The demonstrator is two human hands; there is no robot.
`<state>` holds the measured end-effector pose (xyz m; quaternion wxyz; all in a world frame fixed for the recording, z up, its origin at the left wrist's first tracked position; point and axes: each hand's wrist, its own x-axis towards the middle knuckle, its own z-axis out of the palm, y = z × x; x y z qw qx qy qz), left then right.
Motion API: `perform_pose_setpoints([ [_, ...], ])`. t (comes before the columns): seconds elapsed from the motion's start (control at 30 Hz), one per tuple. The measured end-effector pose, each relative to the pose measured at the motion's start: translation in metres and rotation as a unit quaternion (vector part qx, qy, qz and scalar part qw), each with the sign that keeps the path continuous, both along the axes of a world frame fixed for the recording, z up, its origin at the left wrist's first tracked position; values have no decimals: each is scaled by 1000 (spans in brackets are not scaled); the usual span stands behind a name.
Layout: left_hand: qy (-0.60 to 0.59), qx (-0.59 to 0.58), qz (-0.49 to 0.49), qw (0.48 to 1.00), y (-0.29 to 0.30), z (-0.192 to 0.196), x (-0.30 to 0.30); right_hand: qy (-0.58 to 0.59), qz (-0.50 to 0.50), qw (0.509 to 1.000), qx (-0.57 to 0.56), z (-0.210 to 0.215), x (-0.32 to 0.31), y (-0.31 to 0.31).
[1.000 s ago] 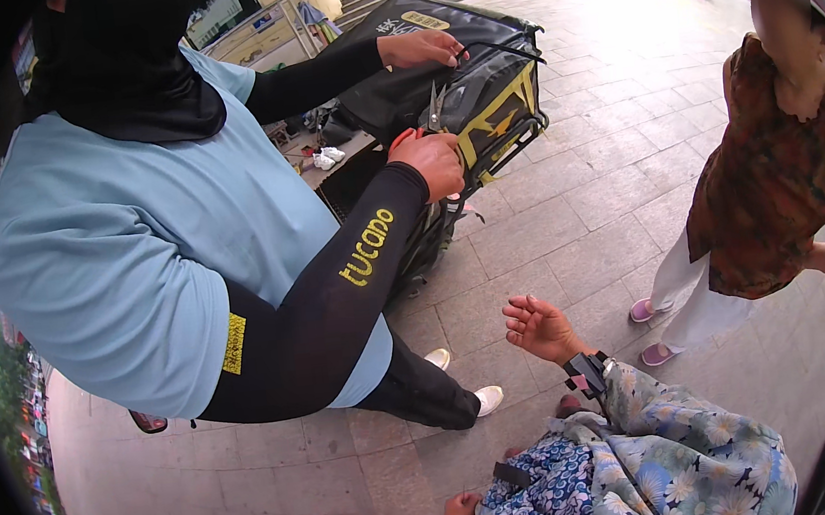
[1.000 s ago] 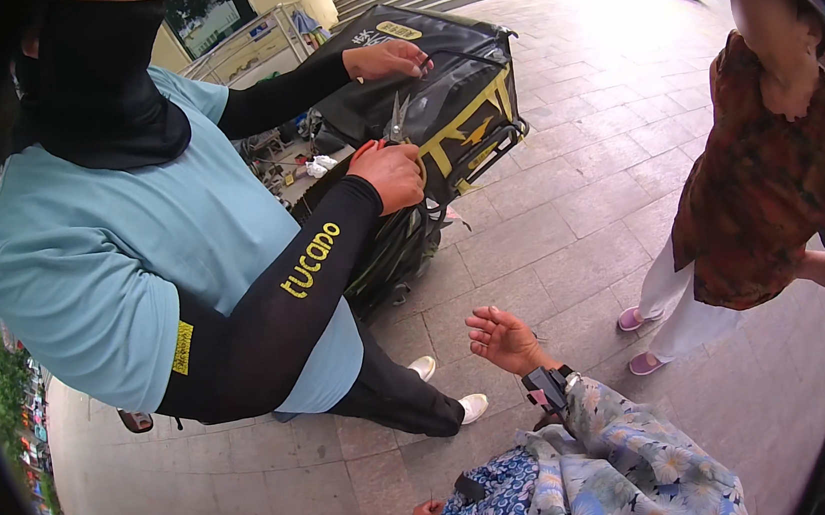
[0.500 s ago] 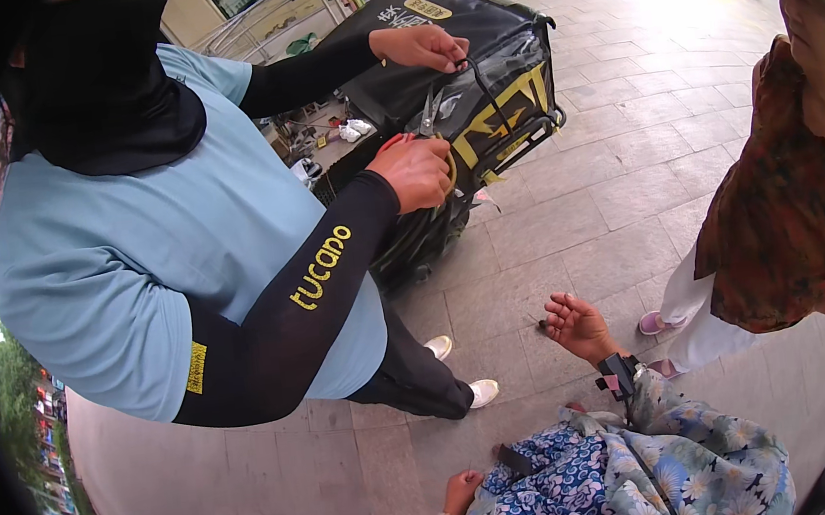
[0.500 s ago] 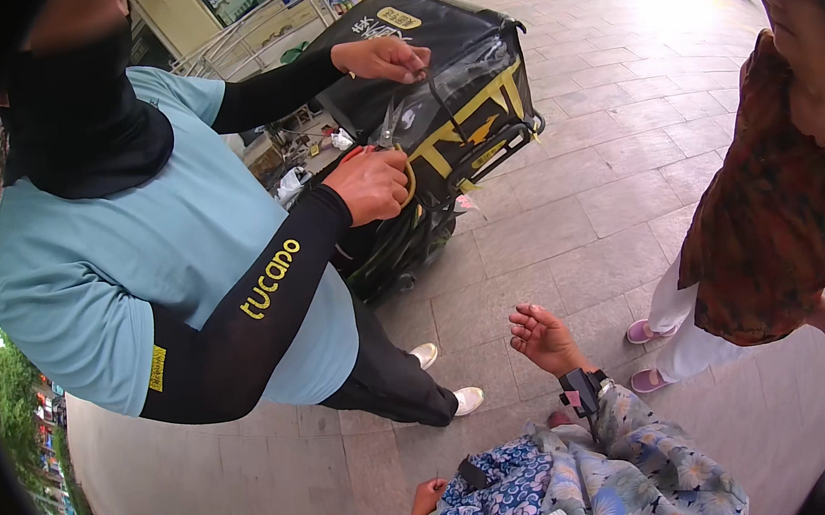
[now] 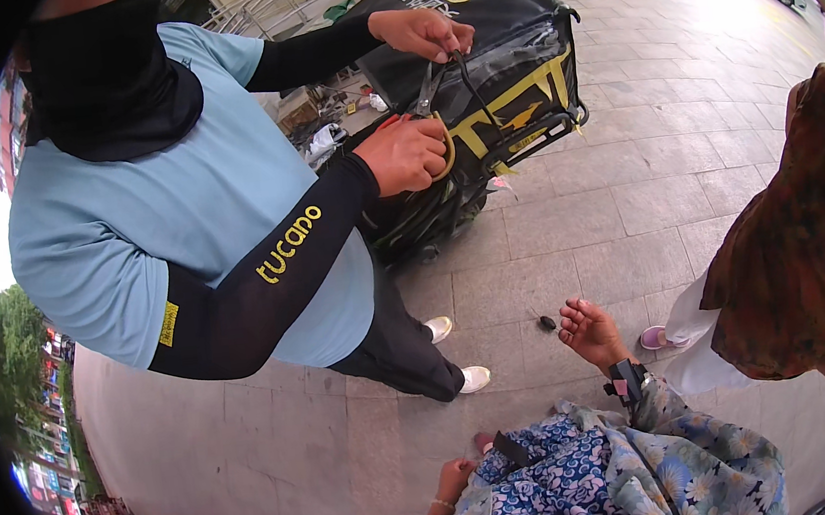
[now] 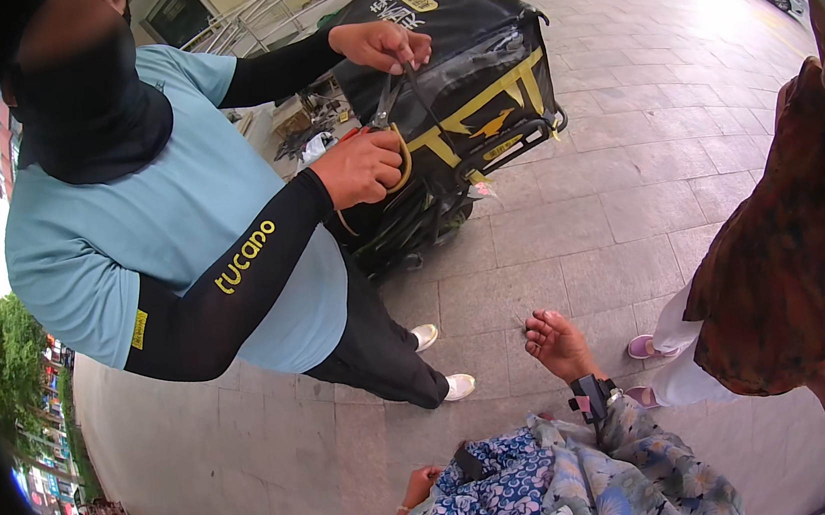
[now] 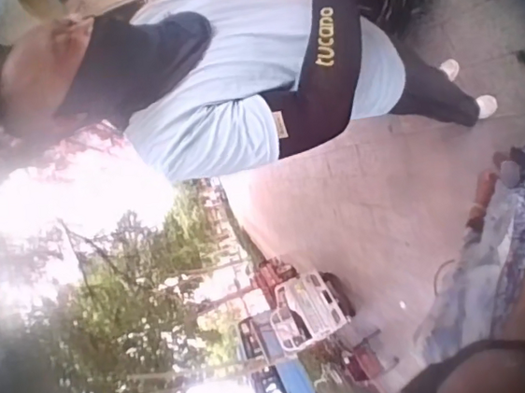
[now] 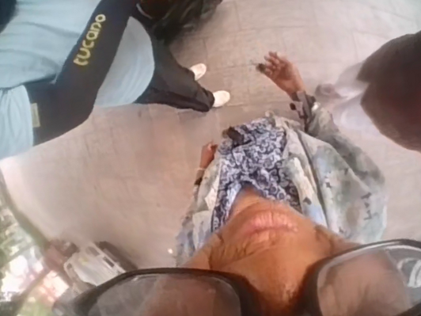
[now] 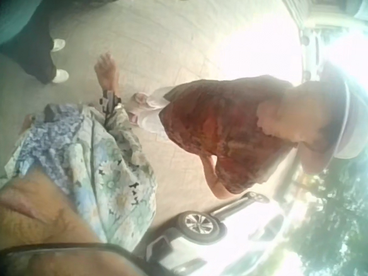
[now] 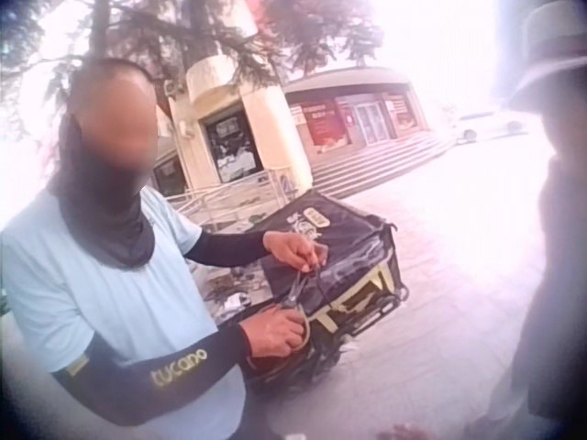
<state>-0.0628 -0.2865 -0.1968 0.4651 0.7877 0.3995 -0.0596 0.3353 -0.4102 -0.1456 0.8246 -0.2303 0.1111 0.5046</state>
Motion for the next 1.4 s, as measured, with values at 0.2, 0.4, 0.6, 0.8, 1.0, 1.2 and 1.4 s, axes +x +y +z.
perform_pose_setpoints([
  [0.2,10,-50,41,998,-14,12,13,7,-1,1000,-16,-8,3,-12],
  [0.4,12,-23,29,999,-18,10,18,5,-6,999,-45,-10,7,-22],
  [0.6,0,-55,52,997,-22,12,22,3,-5,999,-52,-4,5,-23],
  [0.8,-15,-41,25,999,-23,9,20,-3,2,999,-49,1,0,-30],
  [1.0,0,-58,39,998,-28,-6,4,-111,99,988,30,16,-3,-2],
  [1.2,-10,-81,57,995,-26,-8,2,-251,130,954,94,69,-5,81],
  [1.4,-13,-96,90,991,-25,-25,-18,-205,80,950,220,100,7,129],
])
